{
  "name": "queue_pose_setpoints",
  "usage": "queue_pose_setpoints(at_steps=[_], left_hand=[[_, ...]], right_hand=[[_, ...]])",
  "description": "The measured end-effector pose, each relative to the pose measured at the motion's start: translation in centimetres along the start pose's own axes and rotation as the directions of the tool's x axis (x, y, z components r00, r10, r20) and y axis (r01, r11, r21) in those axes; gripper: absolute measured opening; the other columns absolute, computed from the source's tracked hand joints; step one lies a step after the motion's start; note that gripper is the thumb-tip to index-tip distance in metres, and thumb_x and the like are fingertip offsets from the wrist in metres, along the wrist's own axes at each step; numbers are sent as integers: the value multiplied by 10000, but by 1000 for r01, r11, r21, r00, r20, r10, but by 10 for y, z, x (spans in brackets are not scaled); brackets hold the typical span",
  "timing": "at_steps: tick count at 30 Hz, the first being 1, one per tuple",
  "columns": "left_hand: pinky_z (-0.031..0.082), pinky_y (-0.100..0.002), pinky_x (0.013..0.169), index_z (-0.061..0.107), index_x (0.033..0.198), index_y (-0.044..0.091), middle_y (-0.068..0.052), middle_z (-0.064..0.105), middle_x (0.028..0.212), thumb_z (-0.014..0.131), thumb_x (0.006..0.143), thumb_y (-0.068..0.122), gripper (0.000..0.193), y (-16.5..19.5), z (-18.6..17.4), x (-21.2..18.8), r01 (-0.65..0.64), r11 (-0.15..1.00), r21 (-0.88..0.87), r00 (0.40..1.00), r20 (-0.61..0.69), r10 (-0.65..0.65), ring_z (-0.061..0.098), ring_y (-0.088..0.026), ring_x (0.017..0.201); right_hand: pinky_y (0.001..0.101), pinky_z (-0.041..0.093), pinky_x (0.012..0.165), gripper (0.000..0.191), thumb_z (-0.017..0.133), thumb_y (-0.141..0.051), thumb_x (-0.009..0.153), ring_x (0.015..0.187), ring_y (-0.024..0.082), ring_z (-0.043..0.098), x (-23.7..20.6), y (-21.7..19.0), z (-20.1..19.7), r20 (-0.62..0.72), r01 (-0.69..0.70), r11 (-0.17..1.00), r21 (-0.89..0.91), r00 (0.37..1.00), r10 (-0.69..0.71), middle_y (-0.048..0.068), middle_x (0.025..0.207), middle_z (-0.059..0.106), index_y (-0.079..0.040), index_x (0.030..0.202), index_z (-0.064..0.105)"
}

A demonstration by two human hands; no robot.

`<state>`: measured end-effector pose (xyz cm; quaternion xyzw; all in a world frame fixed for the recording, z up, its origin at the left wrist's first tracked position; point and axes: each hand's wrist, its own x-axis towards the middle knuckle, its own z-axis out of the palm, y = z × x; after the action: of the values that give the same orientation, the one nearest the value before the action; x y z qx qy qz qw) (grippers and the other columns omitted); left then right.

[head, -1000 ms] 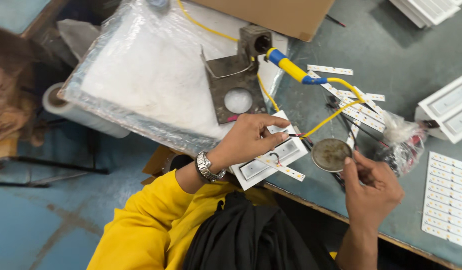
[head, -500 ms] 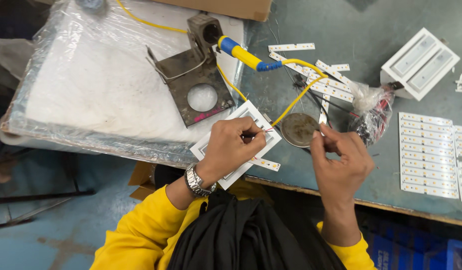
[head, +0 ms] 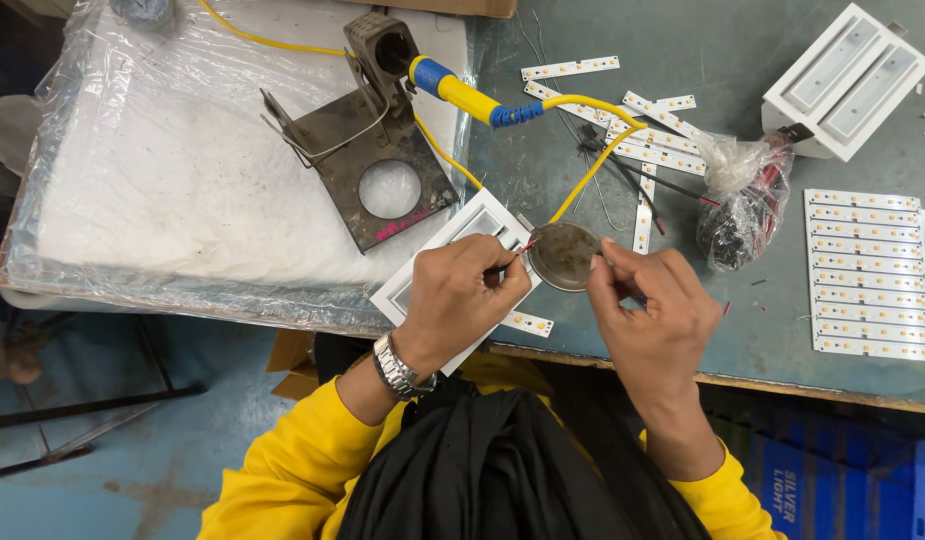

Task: The person assembles an LED light fixture by soldering wires to LED strips and placing them into a white housing. They use a soldering iron and solder to connect the wires, then position the strips inside the fixture.

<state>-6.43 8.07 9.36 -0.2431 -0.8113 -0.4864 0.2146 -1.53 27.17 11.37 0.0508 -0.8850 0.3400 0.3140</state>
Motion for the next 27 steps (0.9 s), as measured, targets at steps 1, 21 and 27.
queue_pose_setpoints(at_steps=[1, 21, 27], left_hand=[[484, -296, 518, 608, 765, 53, -46, 629, 671, 760, 853, 47, 176, 0, 0, 0, -10, 1000, 12, 1000, 2, 10, 635, -172, 551], [450, -327, 512, 610, 794, 68, -30, 617, 695, 755, 856, 50, 159, -1, 1, -4, -110, 979, 169, 994, 22, 108, 591, -198, 547], [455, -330, 517, 625, 800, 68, -38, 613, 687, 753, 869, 57, 146, -1, 1, -2, -106, 981, 161, 994, 11, 106, 595, -203, 550]], right_hand=[[269, 556, 669, 213, 825, 35, 893, 724, 152, 699, 0, 0, 0, 2, 1, 1000, -7, 1000, -1, 70, 841, 648, -3, 1088, 750], [280, 562, 654, 219, 827, 24, 878, 711, 160, 699, -1, -6, 6, 17, 10, 1000, 6, 1000, -10, 72, 840, 676, -2, 1081, 748], [275, 556, 640, 213, 825, 23, 880, 698, 156, 695, 0, -7, 6, 17, 2, 1000, 17, 1000, -2, 70, 828, 670, -1, 1076, 746]])
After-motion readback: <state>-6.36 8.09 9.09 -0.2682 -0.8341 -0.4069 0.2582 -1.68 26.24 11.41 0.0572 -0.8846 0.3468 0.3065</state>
